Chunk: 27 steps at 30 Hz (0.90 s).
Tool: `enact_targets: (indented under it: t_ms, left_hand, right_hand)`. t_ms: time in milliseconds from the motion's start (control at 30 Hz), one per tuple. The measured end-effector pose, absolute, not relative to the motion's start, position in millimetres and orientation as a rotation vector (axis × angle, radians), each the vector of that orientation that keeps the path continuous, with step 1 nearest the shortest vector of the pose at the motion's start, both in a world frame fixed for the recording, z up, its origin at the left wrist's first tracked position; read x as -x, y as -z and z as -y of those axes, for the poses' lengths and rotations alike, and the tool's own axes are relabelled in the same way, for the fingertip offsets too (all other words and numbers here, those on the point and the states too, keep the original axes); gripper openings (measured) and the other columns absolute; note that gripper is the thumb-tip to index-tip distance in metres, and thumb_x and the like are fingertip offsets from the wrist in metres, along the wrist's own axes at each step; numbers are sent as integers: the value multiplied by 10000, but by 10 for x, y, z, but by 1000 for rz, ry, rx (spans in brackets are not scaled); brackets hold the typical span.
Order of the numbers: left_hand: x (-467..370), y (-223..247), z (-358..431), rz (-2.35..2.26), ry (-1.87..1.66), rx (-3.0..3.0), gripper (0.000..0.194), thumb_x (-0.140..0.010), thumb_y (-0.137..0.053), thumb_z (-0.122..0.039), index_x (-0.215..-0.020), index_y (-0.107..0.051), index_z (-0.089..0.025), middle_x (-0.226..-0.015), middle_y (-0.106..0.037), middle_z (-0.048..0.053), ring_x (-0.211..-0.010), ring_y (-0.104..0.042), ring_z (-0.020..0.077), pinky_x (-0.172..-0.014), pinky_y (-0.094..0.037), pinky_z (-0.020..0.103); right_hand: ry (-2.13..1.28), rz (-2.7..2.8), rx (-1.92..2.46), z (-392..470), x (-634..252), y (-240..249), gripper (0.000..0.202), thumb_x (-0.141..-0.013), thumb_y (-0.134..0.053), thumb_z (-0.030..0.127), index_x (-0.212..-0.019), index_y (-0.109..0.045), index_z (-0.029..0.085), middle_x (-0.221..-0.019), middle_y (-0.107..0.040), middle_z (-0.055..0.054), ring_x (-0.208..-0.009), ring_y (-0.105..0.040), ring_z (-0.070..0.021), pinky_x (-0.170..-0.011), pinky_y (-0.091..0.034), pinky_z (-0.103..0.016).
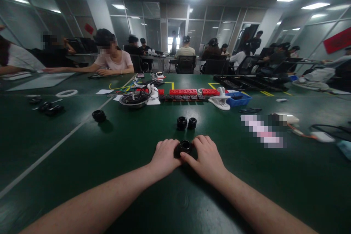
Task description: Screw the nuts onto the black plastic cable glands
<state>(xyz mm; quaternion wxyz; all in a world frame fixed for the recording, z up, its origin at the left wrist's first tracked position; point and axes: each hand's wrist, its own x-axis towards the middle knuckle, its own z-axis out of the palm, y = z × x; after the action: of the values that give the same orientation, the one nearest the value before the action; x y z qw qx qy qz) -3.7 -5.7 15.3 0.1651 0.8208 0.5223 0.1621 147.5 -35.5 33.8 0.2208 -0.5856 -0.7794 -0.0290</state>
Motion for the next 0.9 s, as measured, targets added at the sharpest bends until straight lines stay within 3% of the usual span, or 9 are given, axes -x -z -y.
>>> enact_targets:
  t_ms: [300,533,900]
  left_hand:
    - [5,-221,98,-1485,-417,-2329,202,-687,-546,-347,-827,-530,-202,-855,-556,24,-828,-495,212,-747,-359,335]
    - [-1,-226,98,-1484,-413,-2326,195,-680,-550,-349,-805,-529,-201,-850,-557,23,-826,-494,212,-742,-356,332]
    - [2,-220,103,-1479,-441,-2322,163,-683,-550,-329,-786,-526,-206,-831,-560,14,-814,-502,205,-731,-360,329]
  right_hand:
    - [48,2157,1619,366,-1438,-352,255,-750,-499,406,-772,-553,158,-791,-527,-72,-775,-457,-211,-686,-397,-356]
    - [-117,2123,1554,387,-1421,-370,252,-734,-503,281,-917,-575,124,-818,-546,-83,-789,-464,-210,-727,-413,-358]
    - [-113,2093,1481,389,-1442,-360,300,-722,-528,261,-985,-570,123,-852,-609,-80,-810,-505,-208,-758,-425,-359]
